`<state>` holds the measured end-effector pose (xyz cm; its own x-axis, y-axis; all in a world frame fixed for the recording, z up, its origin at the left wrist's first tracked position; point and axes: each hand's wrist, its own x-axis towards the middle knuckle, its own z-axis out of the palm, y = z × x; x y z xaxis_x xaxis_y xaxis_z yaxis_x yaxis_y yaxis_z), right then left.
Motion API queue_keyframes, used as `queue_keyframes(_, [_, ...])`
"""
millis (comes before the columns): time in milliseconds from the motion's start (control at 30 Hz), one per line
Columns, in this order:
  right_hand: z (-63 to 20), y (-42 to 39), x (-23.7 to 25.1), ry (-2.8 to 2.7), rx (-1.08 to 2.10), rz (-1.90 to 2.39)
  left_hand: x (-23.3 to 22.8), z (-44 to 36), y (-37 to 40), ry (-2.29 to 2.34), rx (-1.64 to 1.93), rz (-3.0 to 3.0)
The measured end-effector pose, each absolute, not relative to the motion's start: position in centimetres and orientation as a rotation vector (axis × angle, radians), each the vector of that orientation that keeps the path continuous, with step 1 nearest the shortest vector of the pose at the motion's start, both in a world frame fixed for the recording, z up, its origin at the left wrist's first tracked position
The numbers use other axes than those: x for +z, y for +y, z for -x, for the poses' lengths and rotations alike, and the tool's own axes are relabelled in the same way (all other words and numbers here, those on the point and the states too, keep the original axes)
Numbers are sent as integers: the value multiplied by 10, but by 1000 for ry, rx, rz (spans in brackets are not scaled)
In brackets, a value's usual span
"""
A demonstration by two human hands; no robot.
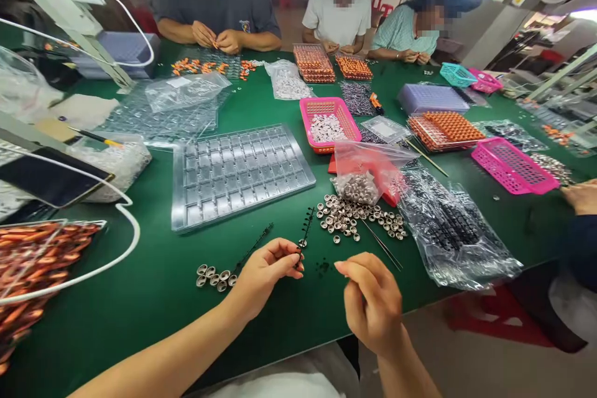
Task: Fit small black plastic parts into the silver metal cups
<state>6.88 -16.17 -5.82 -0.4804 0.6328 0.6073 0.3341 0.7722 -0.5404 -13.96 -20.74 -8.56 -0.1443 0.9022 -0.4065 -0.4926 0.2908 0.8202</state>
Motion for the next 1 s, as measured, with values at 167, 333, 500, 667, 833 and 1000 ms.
queue_keyframes(167, [-53, -166, -76, -2109, 706, 832, -86, 140, -208, 1194, 1258, -523])
queue_keyframes(333, [-47, -171, -80, -2001, 657, 863, -84, 139, -209, 1228, 1234, -615])
queue_keyframes(500, [-48, -172, -87, -1946, 609, 859, -81, 137, -210, 1238, 1228, -639])
queue_keyframes(667, [-58, -169, -83, -1915, 800, 880, -77, 136, -211, 1243, 1221, -630])
queue_keyframes(833, [-50, -171, -25, -1930, 1017, 806, -80, 136, -212, 1225, 1231, -646])
queue_keyframes(1000, [-28, -203, 48, -1897, 1175, 679, -81, 135, -213, 1233, 1237, -598])
